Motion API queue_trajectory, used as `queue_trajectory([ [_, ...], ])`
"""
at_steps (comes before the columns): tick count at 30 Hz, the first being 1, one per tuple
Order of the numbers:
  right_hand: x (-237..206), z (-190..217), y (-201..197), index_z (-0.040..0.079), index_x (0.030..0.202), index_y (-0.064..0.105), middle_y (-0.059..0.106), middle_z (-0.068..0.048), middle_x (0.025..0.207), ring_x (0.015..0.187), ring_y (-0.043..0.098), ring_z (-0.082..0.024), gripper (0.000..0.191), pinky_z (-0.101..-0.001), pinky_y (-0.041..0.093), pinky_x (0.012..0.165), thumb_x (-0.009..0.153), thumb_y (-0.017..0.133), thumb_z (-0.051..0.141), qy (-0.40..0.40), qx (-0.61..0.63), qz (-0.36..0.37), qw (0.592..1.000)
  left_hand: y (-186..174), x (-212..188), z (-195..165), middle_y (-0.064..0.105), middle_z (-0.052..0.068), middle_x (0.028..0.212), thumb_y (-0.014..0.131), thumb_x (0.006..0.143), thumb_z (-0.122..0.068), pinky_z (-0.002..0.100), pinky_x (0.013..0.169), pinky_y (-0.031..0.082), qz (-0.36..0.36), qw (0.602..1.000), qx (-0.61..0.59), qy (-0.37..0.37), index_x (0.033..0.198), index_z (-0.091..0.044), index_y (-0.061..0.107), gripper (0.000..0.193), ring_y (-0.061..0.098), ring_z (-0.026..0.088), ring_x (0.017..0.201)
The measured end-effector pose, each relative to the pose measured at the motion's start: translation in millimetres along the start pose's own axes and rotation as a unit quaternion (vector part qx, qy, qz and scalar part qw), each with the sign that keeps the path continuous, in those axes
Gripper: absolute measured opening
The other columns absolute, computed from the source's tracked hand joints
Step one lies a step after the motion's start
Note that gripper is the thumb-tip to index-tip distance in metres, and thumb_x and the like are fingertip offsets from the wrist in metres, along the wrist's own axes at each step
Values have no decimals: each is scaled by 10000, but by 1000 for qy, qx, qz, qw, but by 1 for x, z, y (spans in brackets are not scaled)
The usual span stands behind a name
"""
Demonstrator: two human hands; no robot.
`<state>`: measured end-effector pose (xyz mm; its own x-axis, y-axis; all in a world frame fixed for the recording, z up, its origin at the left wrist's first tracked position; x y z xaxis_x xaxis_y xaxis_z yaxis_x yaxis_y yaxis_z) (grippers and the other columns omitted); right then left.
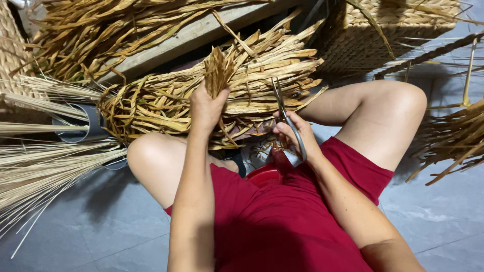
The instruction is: The person sits on the floor holding bundles of dried palm leaves and cuts the leaf ends with scissors, working through the bundle one section at a time and setting trimmed pieces aside.
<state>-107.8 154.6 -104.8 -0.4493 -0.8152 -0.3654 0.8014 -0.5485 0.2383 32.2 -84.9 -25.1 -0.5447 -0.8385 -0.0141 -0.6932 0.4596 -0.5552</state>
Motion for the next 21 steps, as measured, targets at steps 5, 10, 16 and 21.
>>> queue_trajectory([
  [5,-2,6,-1,54,1369,578,715,-17,992,821,610,-53,390,-199,508,761,1000,650,158,-58,-15,9,998,-13,-16,-11,773,91,896,770,835,-208,350,776,568,49,998,-26,-1,1042,-71,727,252,743,202,811],
  [10,0,5,-11,53,1370,602,697,-21,958,804,598,-56,393,-203,484,721,992,677,129,-62,22,-47,997,-19,-25,-17,761,98,930,774,841,-202,349,806,565,75,997,-16,-6,1059,-52,721,270,741,224,855],
  [16,-10,17,-6,34,1297,651,622,43,950,803,510,-29,379,-193,448,717,951,772,128,-160,-146,-69,974,-36,-36,-41,687,151,1229,710,855,-39,424,1016,537,-42,982,89,158,1227,-36,674,374,656,289,1158],
  [21,-14,17,8,68,1276,652,638,21,857,783,568,-38,437,-217,508,725,889,830,168,-163,-240,-74,954,8,-59,-63,671,197,1262,718,758,5,460,992,539,13,958,48,283,1331,-79,600,591,639,346,1177],
])
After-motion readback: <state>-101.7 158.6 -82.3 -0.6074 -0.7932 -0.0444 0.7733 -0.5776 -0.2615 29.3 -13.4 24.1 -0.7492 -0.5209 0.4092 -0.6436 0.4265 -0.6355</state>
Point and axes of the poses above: each hand's wrist, its own x-axis towards the middle knuckle, its own y-axis out of the palm, z = x × y, the point moved 5 cm from there along x, towards the middle knuckle
